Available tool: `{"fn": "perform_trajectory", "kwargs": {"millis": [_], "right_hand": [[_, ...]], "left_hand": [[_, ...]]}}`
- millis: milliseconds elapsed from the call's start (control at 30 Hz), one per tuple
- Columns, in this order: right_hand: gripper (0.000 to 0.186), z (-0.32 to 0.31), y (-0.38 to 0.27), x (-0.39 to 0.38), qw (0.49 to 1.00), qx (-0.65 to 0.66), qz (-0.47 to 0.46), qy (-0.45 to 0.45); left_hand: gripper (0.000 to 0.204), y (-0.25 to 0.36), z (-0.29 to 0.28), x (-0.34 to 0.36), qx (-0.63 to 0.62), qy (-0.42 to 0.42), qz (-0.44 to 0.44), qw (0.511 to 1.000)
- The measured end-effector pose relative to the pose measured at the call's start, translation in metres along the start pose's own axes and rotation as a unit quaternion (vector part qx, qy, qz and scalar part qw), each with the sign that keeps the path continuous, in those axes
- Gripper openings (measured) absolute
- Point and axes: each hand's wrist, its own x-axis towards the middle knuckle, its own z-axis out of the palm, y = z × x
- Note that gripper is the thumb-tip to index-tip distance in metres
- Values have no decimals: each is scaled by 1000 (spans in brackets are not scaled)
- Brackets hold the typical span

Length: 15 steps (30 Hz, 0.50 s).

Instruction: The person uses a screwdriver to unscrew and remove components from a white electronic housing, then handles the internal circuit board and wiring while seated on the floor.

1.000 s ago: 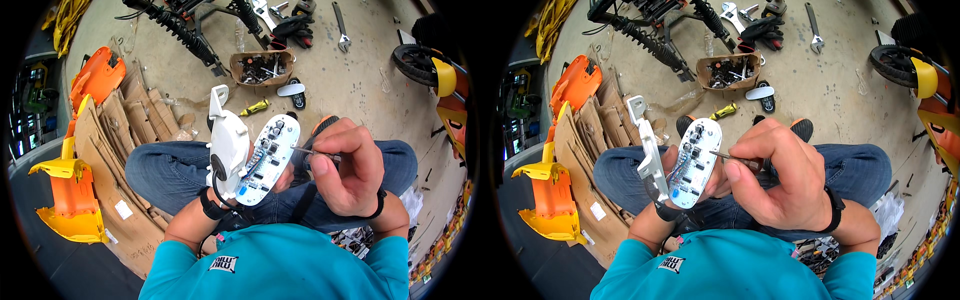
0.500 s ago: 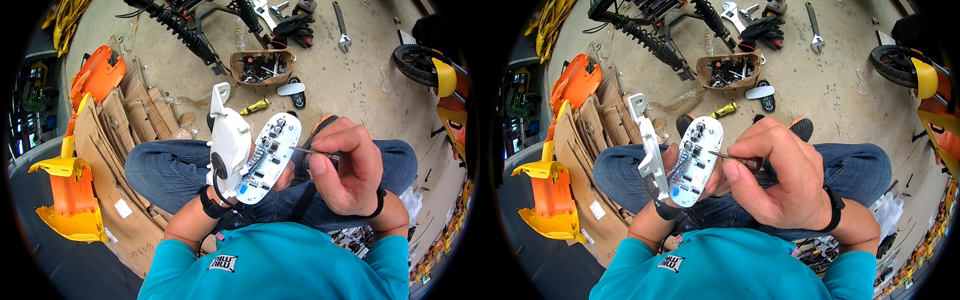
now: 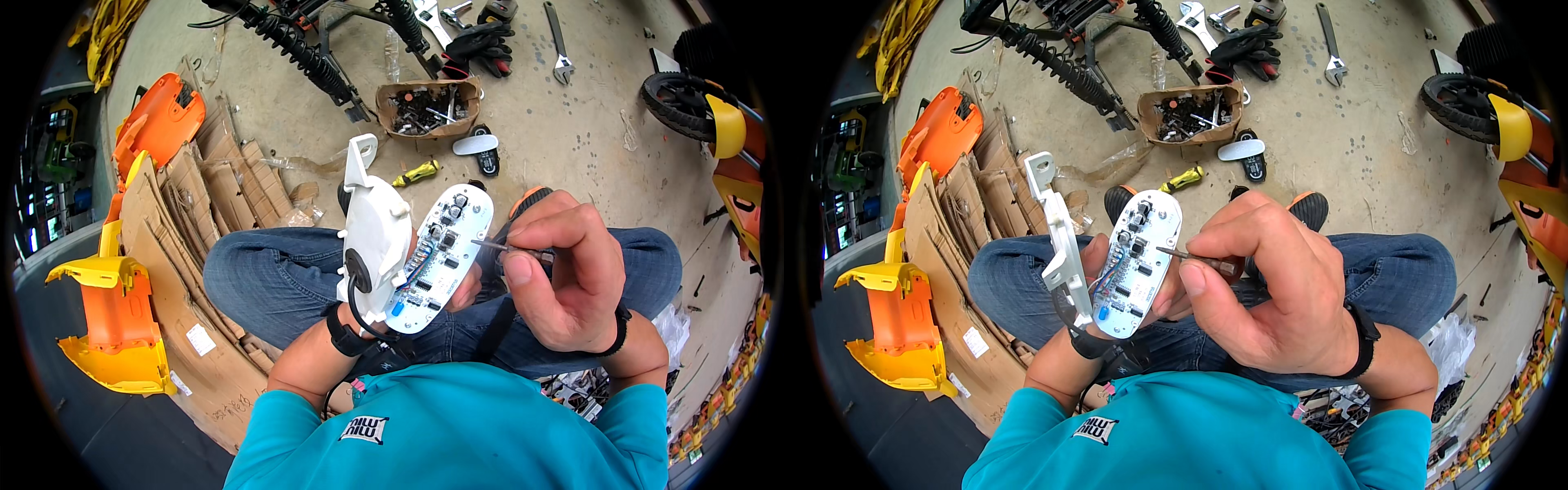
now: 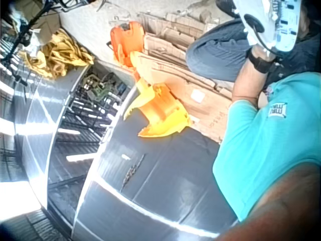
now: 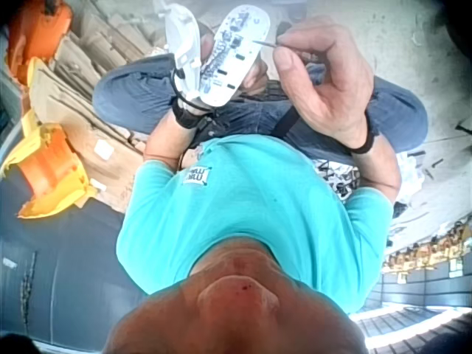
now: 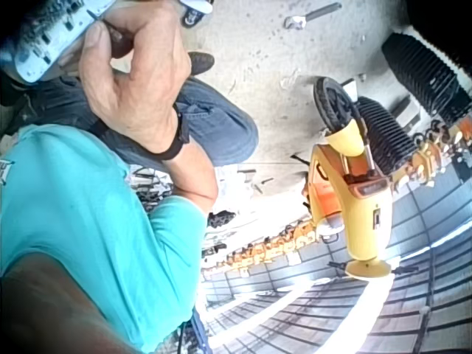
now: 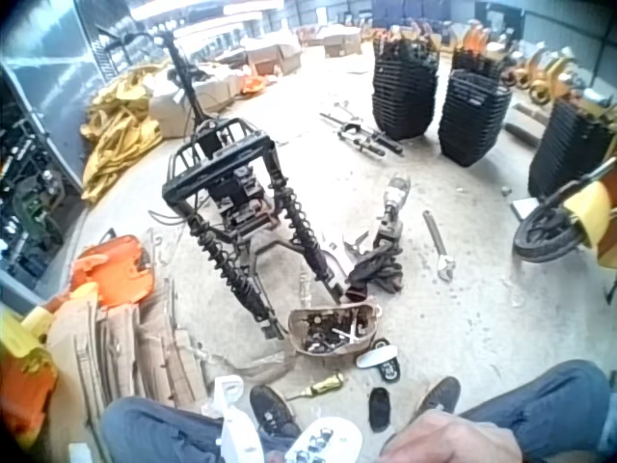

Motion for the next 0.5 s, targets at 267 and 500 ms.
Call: {"fn": "perform_trajectory", "kwargs": {"millis": [267,500], "right_hand": [[15,1,0,0,1000,3,3,1],[15,1,0,0,1000,5,2,2]], "left_hand": [[81,0,1,-1,26,18,-5,999],[81,0,2,-2,42,33,-8,999]]}}
